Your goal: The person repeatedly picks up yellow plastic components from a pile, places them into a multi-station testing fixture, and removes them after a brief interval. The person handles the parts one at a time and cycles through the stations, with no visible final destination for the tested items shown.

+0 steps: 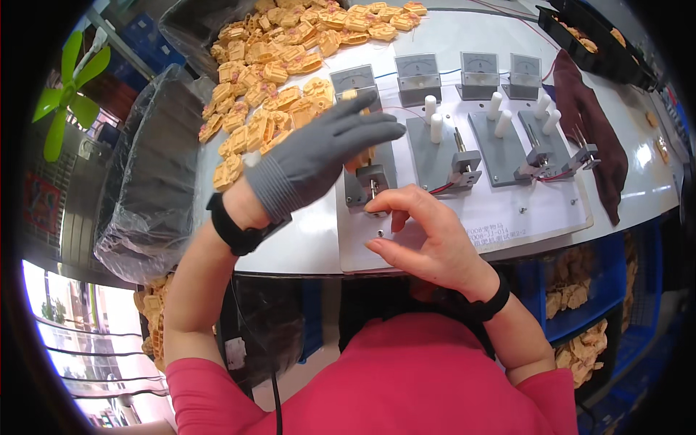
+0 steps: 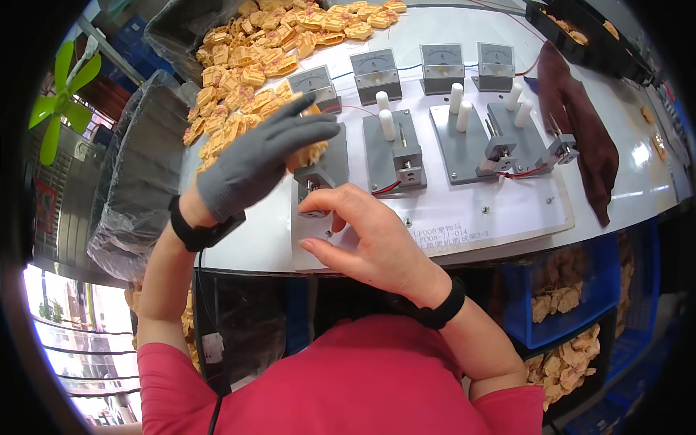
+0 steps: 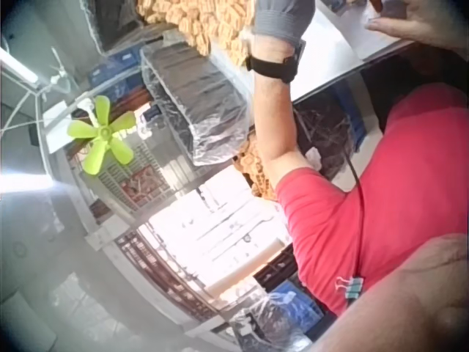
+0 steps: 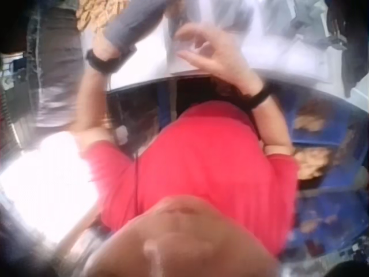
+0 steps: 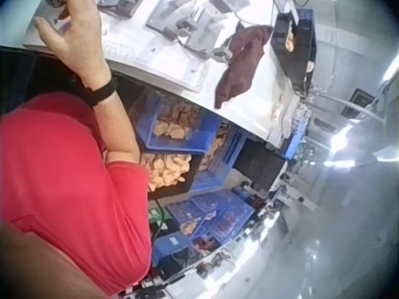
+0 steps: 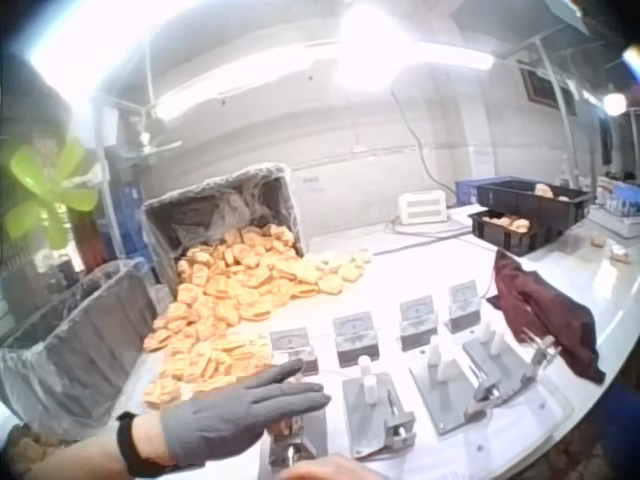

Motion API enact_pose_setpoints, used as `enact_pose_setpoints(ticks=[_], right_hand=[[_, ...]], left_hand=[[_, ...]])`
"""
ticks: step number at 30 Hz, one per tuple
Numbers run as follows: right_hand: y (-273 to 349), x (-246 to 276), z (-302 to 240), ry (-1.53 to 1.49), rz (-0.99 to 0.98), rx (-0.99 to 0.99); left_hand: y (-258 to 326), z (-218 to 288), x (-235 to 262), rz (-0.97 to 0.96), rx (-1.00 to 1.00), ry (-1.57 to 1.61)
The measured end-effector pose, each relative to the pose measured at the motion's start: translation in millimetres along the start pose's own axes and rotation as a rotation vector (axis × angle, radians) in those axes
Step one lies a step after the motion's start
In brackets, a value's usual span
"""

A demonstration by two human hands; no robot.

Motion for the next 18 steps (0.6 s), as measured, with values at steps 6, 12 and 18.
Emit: enact_pose_setpoints(ticks=[6, 12, 18], right_hand=[[0, -6, 1, 0.08, 0.111, 0.076], [7, -10, 1, 0.168, 0.239, 0.122], [5, -14, 3, 0.319, 0.168, 0.251]], left_hand=[[9, 3, -17, 0.058, 0.075, 0.087], [63, -67, -8, 0.136, 0.488, 0.151], [79, -97, -55, -0.103, 0.72, -0.311]])
Point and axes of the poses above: each hand's wrist, its own y-axis away from the middle knuckle, its own x-axis out of the back of the hand, z = x × y, the point moved 1 cm from there along -y, towards the middle knuckle, and after that the axes turned 2 degrees about -y, right-handed, at the moved point
